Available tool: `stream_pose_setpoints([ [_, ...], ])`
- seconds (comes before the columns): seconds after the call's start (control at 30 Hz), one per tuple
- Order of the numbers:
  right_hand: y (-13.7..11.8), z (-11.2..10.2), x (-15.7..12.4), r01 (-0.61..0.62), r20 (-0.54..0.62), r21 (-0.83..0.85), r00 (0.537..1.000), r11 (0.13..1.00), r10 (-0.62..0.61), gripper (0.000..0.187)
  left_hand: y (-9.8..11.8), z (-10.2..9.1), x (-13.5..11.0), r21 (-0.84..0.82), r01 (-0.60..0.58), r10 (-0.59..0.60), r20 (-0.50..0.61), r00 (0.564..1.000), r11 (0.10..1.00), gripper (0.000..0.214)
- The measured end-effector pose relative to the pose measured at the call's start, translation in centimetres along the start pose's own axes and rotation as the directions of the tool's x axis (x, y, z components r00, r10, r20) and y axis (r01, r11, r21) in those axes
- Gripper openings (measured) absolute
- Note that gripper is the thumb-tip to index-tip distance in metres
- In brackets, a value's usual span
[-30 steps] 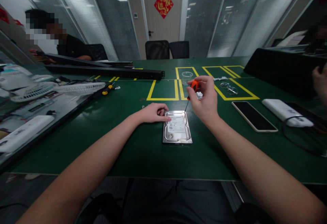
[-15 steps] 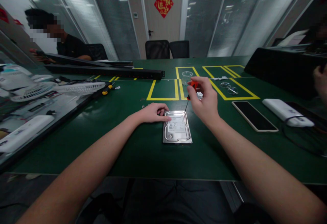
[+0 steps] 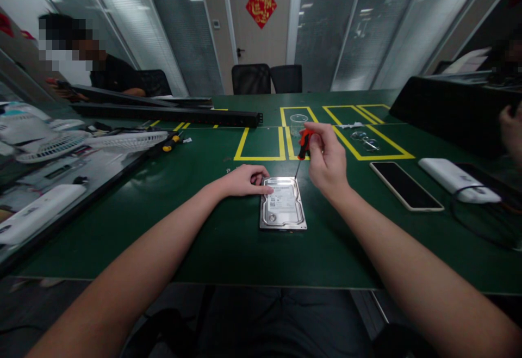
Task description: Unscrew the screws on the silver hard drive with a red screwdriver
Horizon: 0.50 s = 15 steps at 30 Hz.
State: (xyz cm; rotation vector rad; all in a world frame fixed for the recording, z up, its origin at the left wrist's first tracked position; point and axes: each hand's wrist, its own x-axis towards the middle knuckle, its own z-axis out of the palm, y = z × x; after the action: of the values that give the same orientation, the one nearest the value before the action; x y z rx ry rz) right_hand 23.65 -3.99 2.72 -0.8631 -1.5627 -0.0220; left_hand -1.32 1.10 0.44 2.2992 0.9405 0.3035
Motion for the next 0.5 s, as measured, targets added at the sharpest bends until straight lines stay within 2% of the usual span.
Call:
stream_pose_setpoints([
  [0.5, -0.33, 0.04, 0.06, 0.012, -0.016, -0.027, 1.0, 1.0, -0.012, 0.027, -0.27, 0.11, 0.09, -0.004, -0.027, 0.027, -0.008, 1.0, 1.0, 0.059],
])
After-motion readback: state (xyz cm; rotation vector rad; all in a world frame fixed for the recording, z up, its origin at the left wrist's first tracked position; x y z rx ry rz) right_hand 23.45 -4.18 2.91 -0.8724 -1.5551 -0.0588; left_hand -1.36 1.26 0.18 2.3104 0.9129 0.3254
